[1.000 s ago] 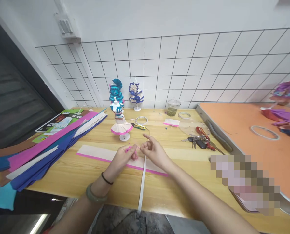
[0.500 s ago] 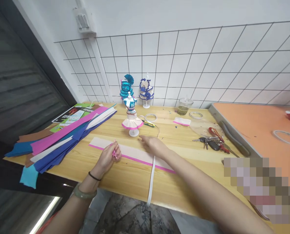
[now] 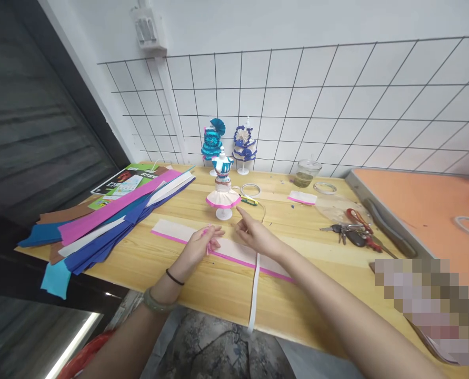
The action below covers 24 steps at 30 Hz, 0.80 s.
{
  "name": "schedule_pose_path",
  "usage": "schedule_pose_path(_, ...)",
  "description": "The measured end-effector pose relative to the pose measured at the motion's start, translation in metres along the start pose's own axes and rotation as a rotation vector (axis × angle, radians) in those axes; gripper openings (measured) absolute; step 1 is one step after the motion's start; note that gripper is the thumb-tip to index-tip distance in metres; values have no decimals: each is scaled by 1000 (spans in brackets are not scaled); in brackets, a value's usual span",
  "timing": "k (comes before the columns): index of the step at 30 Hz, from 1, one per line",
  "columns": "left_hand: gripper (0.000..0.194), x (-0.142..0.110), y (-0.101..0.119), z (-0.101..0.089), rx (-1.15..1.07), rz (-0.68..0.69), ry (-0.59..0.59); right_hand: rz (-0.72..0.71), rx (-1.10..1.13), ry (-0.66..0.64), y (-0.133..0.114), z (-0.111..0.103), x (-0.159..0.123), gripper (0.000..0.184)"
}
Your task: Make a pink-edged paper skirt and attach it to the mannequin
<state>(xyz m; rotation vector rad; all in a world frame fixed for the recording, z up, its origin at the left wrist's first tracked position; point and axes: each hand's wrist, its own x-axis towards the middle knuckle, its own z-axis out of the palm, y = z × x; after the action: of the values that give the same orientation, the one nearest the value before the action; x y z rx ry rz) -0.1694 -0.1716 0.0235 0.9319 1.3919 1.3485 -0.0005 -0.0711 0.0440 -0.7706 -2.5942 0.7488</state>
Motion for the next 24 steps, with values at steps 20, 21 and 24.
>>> schedule_pose_path(20,41,6,-4,27,11,-21,-22,281,491,53,-14,31,5,75)
schedule_pose_path(21,42,6,-4,23,0,-19,14,306,496,75,-12,32,9,74)
schedule_pose_path(24,42,8,-6,5,-9,-29,121,383,449,180,3,32,27,71)
